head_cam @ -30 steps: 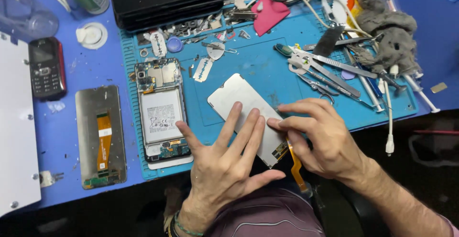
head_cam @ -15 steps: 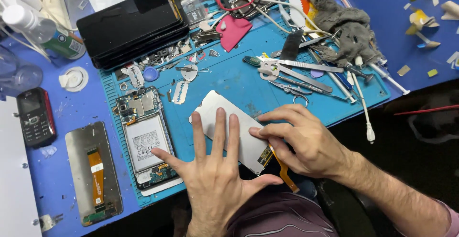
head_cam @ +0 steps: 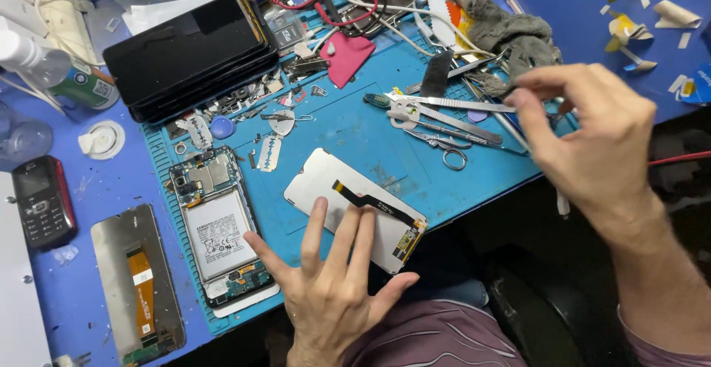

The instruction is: The person cuts a gray adhesive sheet along pre-marked lines with a scalpel, trims the cut piece, and applies tape to it. They then align the sheet on the back cover of a disassembled phone and press the cover in a white pressing machine, holding it down as the machine operates.

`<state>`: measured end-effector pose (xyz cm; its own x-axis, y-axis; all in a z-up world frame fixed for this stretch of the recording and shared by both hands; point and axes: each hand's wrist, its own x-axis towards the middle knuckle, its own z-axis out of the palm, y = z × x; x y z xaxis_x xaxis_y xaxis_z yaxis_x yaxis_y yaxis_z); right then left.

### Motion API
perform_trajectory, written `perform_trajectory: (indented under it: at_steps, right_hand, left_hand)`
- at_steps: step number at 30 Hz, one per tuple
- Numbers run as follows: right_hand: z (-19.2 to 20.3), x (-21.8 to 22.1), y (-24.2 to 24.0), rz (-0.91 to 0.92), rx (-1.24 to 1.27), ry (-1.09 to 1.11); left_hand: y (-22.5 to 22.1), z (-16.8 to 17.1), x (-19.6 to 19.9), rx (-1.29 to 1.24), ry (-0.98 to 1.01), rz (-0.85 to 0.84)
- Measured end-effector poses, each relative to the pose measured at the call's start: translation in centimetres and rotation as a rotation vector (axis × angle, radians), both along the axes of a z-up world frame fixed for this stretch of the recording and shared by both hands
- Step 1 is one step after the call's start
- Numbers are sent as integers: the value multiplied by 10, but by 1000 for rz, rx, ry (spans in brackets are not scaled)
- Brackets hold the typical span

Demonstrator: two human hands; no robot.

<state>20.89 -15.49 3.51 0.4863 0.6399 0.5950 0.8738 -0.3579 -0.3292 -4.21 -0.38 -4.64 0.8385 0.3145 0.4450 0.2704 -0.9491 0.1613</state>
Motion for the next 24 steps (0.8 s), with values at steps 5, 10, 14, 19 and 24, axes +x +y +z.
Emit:
perform_trajectory:
  at_steps: [5, 10, 14, 19, 24]
  right_hand:
    - [17, 11, -7, -101, -24, 28]
    - [4, 12, -25, 20, 50, 46]
    - [42, -38, -15, -110, 285, 591]
    - [47, -43, -22, 169, 116, 581]
    - [54, -50, -18, 404, -2, 560]
  left_hand:
    - [-2, 0, 3, -32, 11, 2]
    - [0, -4, 3, -49, -39, 17]
    - [0, -5, 3, -8, 5, 21]
    - [-5, -1, 6, -74, 11, 39]
    - [-3, 0, 4, -100, -9, 40]
